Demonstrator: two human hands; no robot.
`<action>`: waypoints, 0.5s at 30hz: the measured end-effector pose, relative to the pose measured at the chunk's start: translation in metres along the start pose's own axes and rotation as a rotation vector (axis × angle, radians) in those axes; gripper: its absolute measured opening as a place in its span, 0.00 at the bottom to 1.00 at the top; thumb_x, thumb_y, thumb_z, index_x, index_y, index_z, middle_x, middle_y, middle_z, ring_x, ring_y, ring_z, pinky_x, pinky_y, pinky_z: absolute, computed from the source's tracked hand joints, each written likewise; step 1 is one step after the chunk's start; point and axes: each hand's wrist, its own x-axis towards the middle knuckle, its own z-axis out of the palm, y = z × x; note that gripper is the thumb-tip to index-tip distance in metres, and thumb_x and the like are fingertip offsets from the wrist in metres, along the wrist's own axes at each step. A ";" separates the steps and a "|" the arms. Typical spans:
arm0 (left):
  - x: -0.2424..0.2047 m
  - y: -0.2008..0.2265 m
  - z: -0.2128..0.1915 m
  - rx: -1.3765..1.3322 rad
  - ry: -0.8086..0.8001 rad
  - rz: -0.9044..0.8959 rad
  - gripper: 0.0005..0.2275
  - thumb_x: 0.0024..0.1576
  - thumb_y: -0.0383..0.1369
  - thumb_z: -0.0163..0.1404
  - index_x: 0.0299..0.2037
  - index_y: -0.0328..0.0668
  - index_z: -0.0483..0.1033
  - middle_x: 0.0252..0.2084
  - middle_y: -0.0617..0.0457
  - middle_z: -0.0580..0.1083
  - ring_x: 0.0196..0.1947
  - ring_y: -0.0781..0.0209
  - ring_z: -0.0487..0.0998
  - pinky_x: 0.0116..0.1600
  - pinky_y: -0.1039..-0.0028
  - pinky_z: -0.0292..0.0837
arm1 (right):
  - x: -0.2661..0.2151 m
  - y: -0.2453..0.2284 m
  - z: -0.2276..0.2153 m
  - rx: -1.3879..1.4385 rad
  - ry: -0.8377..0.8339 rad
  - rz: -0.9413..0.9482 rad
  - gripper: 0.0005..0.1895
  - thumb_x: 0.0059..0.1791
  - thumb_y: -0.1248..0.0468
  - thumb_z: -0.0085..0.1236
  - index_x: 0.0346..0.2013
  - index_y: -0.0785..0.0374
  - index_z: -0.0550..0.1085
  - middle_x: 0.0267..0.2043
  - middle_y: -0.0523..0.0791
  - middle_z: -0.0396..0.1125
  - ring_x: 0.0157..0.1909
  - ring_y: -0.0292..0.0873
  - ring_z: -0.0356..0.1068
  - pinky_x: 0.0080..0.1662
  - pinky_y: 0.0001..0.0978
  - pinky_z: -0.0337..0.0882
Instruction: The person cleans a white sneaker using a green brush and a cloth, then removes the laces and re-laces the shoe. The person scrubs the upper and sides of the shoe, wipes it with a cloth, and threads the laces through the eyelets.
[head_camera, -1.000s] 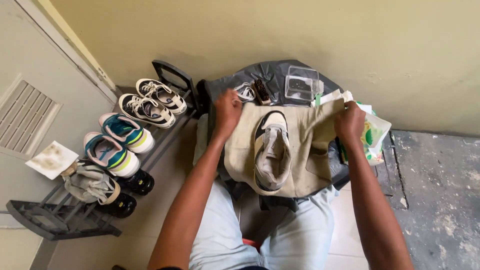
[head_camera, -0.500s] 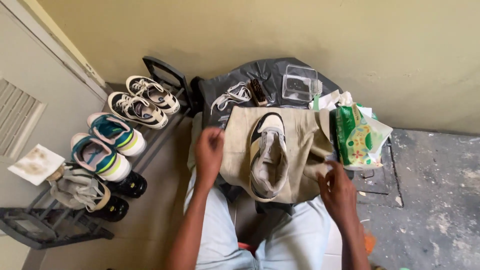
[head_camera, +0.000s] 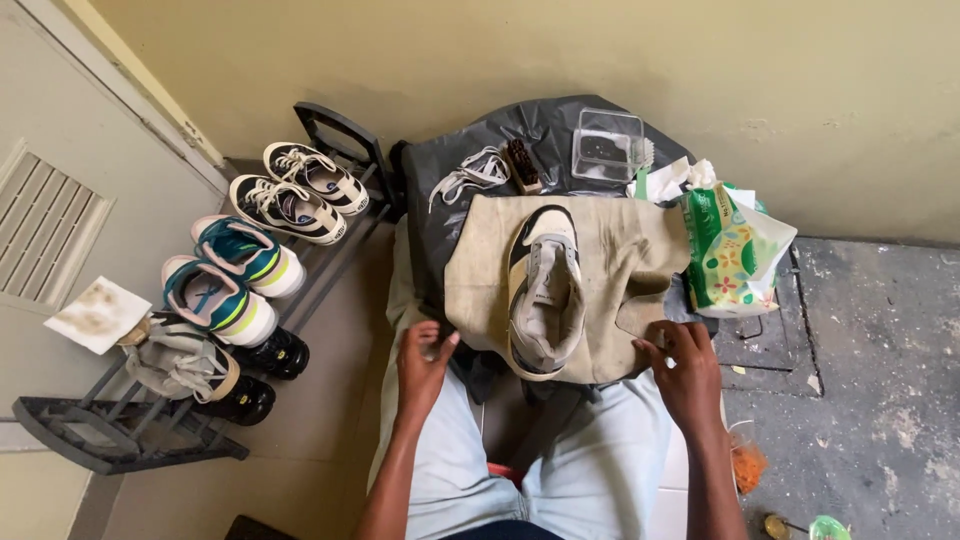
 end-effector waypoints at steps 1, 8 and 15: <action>-0.005 0.003 0.001 -0.001 0.001 0.003 0.20 0.56 0.42 0.64 0.53 0.40 0.74 0.47 0.44 0.75 0.54 0.47 0.79 0.57 0.59 0.76 | -0.001 -0.001 -0.001 0.001 0.003 -0.001 0.14 0.47 0.56 0.70 0.41 0.58 0.78 0.37 0.45 0.66 0.37 0.55 0.74 0.37 0.44 0.74; -0.023 0.004 0.014 -0.125 -0.092 0.030 0.20 0.59 0.38 0.61 0.55 0.33 0.73 0.51 0.38 0.75 0.52 0.45 0.81 0.55 0.61 0.78 | -0.002 -0.006 -0.007 -0.078 0.036 -0.192 0.05 0.50 0.62 0.66 0.38 0.59 0.79 0.36 0.47 0.67 0.37 0.54 0.72 0.37 0.40 0.71; 0.006 -0.095 0.053 -0.298 -0.191 -0.060 0.12 0.58 0.39 0.62 0.43 0.43 0.76 0.35 0.54 0.78 0.38 0.63 0.79 0.47 0.70 0.76 | 0.003 0.028 0.011 -0.193 0.078 -0.375 0.05 0.48 0.58 0.64 0.33 0.54 0.79 0.34 0.43 0.67 0.40 0.49 0.69 0.39 0.39 0.68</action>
